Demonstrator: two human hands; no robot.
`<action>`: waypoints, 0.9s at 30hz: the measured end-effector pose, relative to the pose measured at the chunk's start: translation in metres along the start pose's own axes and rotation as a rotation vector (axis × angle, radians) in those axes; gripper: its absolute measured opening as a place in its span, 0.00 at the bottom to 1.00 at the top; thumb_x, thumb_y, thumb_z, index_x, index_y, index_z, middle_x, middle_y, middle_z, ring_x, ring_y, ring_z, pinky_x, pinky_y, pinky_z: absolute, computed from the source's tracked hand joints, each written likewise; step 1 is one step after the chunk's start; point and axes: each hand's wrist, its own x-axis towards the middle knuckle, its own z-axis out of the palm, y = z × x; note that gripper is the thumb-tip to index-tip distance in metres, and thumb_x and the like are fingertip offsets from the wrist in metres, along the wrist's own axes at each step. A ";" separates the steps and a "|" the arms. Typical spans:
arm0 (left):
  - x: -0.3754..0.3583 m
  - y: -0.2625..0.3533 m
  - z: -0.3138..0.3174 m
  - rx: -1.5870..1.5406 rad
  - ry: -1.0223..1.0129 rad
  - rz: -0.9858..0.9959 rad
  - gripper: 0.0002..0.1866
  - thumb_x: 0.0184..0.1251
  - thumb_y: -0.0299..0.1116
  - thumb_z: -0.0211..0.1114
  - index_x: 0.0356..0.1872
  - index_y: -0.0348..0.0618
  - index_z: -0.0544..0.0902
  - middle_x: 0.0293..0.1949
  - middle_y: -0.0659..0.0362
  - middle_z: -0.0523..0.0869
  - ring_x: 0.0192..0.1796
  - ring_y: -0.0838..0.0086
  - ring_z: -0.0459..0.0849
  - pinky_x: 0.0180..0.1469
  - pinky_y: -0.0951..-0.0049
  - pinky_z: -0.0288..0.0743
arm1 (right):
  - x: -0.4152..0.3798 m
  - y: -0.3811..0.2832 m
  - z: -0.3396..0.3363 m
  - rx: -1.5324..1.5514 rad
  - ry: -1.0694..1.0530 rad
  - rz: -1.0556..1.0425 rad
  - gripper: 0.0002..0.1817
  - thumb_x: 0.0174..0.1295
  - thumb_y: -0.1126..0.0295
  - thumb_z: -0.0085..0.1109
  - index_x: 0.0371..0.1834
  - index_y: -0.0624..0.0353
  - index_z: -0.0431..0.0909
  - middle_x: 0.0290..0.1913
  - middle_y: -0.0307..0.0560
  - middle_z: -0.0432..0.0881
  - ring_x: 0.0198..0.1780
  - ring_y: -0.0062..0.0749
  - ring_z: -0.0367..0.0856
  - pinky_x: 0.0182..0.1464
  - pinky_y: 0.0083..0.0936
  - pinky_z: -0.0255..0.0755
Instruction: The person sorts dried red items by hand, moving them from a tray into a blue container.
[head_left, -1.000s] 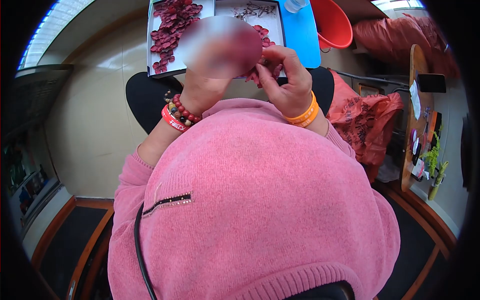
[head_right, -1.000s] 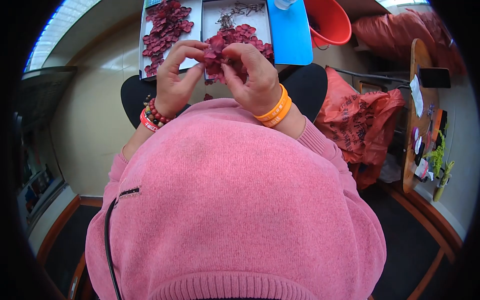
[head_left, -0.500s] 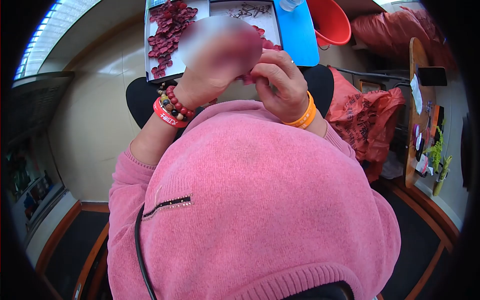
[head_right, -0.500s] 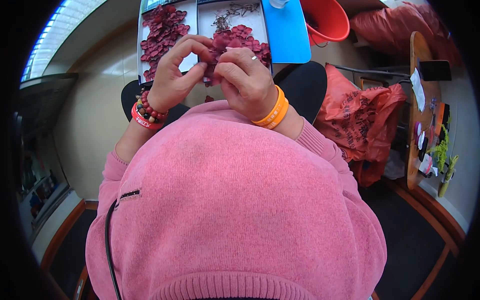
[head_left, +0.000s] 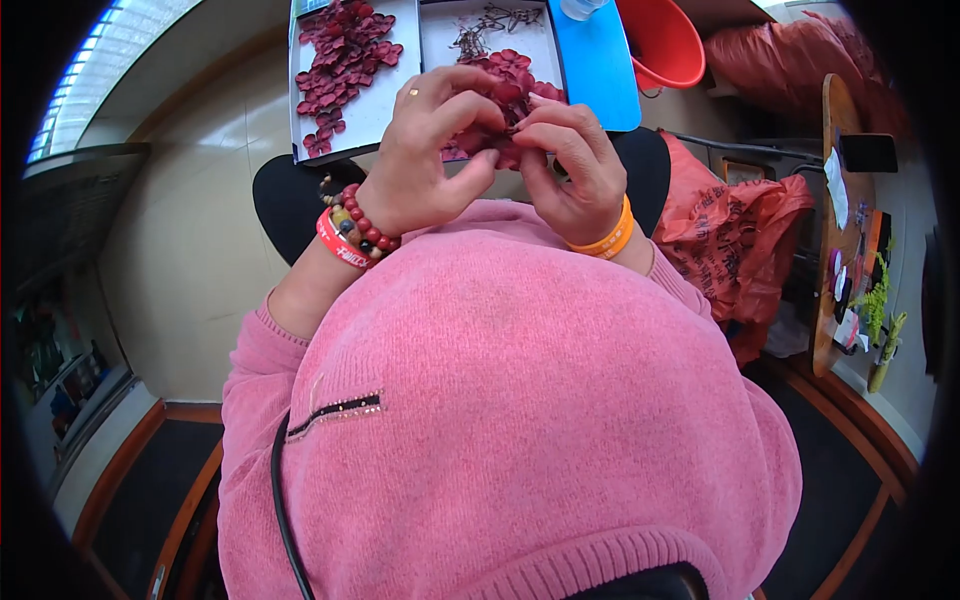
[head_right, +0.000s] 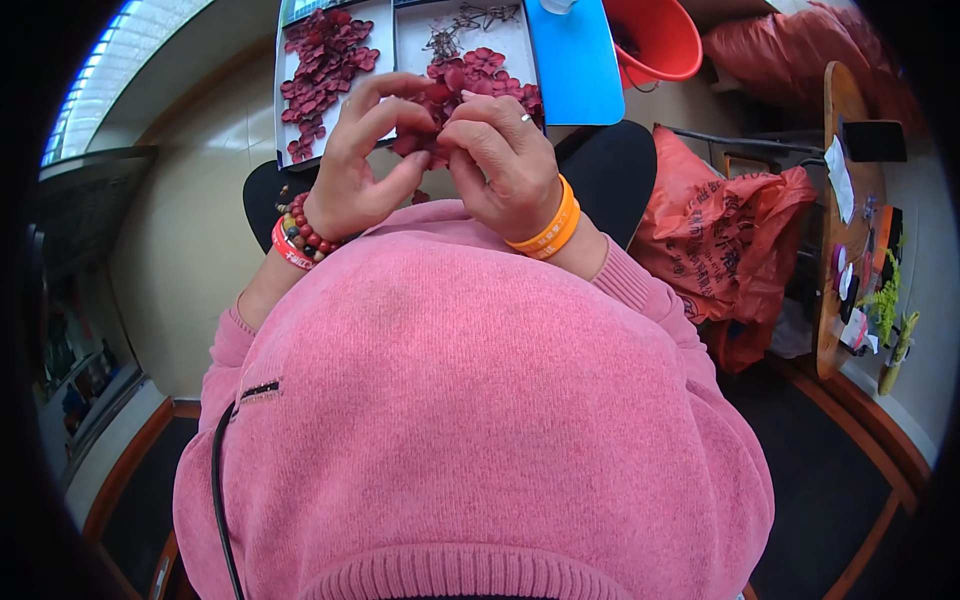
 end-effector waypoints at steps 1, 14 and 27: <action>-0.002 0.000 0.002 -0.040 0.004 -0.039 0.09 0.48 0.25 0.61 0.33 0.40 0.79 0.49 0.51 0.76 0.50 0.62 0.76 0.54 0.66 0.68 | -0.001 0.001 -0.001 0.002 0.013 0.001 0.14 0.43 0.86 0.62 0.35 0.63 0.77 0.37 0.50 0.77 0.41 0.45 0.79 0.44 0.31 0.76; 0.003 0.015 0.002 -0.293 0.126 -0.071 0.09 0.53 0.19 0.59 0.36 0.40 0.81 0.50 0.52 0.76 0.48 0.67 0.77 0.48 0.72 0.72 | -0.001 0.003 -0.002 -0.012 0.050 -0.056 0.12 0.44 0.84 0.62 0.33 0.61 0.78 0.35 0.47 0.79 0.41 0.42 0.80 0.52 0.38 0.76; 0.011 -0.006 0.010 -0.194 0.072 -0.172 0.07 0.54 0.27 0.63 0.35 0.40 0.81 0.49 0.53 0.77 0.53 0.64 0.75 0.57 0.67 0.66 | -0.005 0.003 -0.005 -0.017 0.084 -0.107 0.11 0.43 0.85 0.63 0.30 0.61 0.79 0.37 0.47 0.80 0.41 0.43 0.78 0.51 0.37 0.77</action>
